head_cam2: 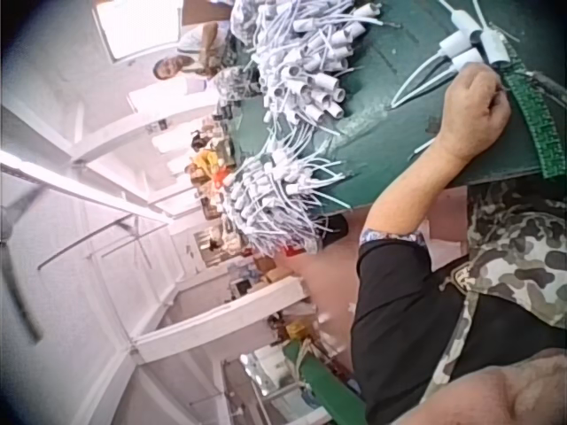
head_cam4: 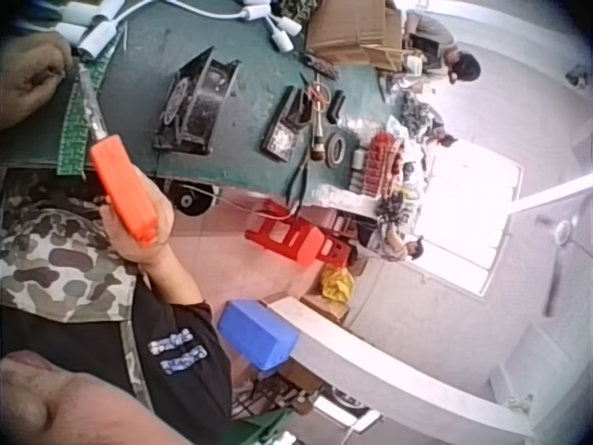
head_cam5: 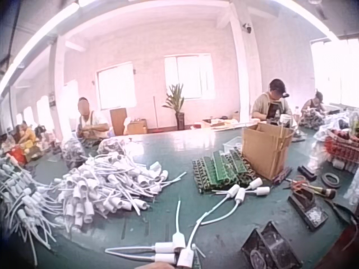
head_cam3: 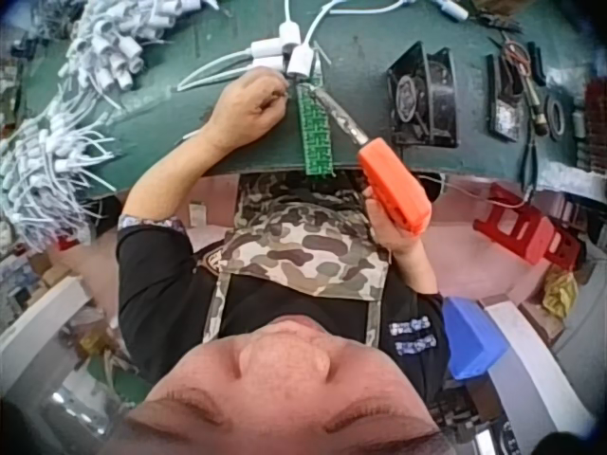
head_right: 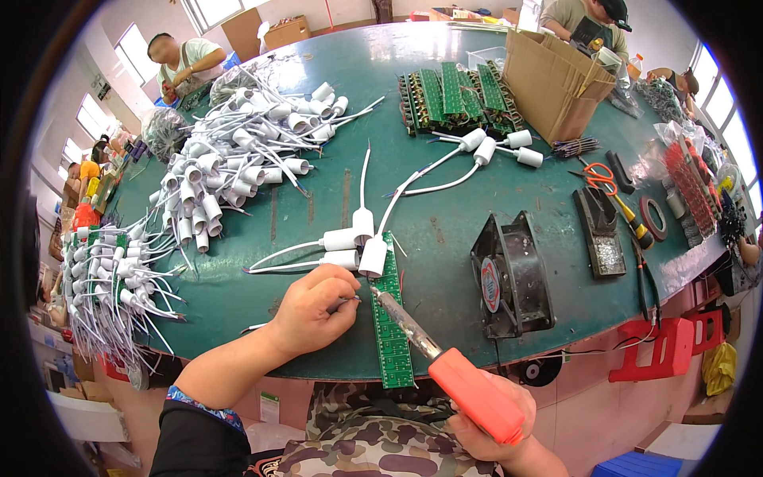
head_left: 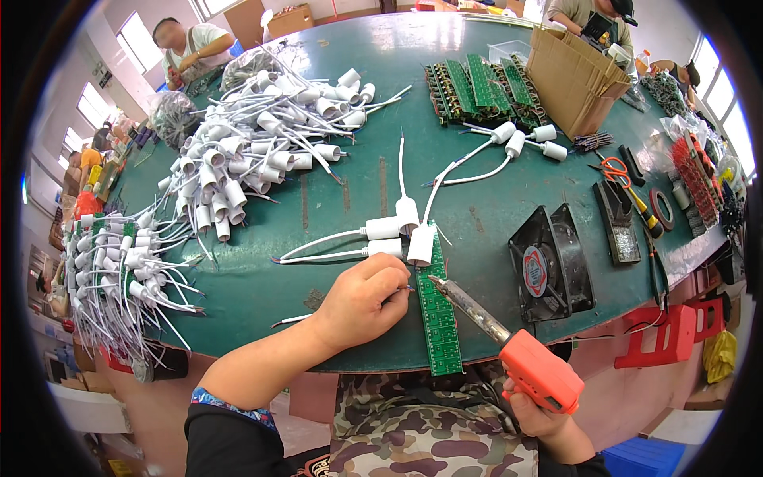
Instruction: The person solders wires from white cylindrical components onto a circuit board using a soldering iron.
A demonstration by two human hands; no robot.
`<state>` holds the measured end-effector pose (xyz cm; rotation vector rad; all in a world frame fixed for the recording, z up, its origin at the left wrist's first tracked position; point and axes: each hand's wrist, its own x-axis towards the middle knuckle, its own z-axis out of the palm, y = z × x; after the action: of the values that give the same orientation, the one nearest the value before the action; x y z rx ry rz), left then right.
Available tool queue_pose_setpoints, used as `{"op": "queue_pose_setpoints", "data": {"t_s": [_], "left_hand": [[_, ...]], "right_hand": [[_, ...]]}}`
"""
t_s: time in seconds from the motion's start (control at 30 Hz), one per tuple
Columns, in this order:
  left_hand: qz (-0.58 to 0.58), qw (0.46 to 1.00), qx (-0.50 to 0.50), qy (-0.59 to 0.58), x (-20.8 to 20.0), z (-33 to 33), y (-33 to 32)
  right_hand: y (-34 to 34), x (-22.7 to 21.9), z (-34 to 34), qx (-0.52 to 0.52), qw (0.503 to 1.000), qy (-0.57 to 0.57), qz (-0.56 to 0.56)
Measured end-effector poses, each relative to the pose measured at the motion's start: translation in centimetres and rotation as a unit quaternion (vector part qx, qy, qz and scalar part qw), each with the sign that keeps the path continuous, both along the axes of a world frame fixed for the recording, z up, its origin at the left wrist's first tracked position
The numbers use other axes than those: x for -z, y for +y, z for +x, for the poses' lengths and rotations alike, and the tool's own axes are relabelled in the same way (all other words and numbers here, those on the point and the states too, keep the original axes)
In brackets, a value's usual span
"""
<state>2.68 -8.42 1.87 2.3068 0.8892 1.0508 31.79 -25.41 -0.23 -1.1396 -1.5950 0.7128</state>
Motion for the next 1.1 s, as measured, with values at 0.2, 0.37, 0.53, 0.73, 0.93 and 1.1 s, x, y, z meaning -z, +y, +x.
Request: {"op": "queue_pose_setpoints", "data": {"t_s": [0.2, 0.37, 0.53, 0.73, 0.93, 1.1], "left_hand": [[0.032, 0.998, 0.048, 0.016, -1.2, 0.1, -0.4], [-0.149, 0.983, 0.093, -0.046, -3.0, 1.4, -1.9], [-0.217, 0.964, 0.14, -0.065, -4.5, 2.6, -2.5], [-0.297, 0.934, 0.188, -0.064, -4.7, 3.6, -3.2], [-0.353, 0.918, 0.174, -0.057, -4.2, 4.0, -3.8], [-0.396, 0.902, 0.153, -0.078, -3.7, 4.2, -4.3]], "right_hand": [[-0.3, -0.5, 0.5, -0.009, 0.999, -0.027, 0.02], [1.0, -2.2, -0.5, -0.032, 0.994, 0.096, -0.043], [3.2, -3.2, -4.4, -0.086, 0.935, 0.313, -0.14], [5.0, -3.7, -6.0, -0.045, 0.962, 0.256, -0.079], [5.3, -3.2, -5.8, -0.022, 0.994, 0.109, 0.004], [5.8, -4.0, -5.7, 0.02, 0.997, -0.01, 0.078]]}}
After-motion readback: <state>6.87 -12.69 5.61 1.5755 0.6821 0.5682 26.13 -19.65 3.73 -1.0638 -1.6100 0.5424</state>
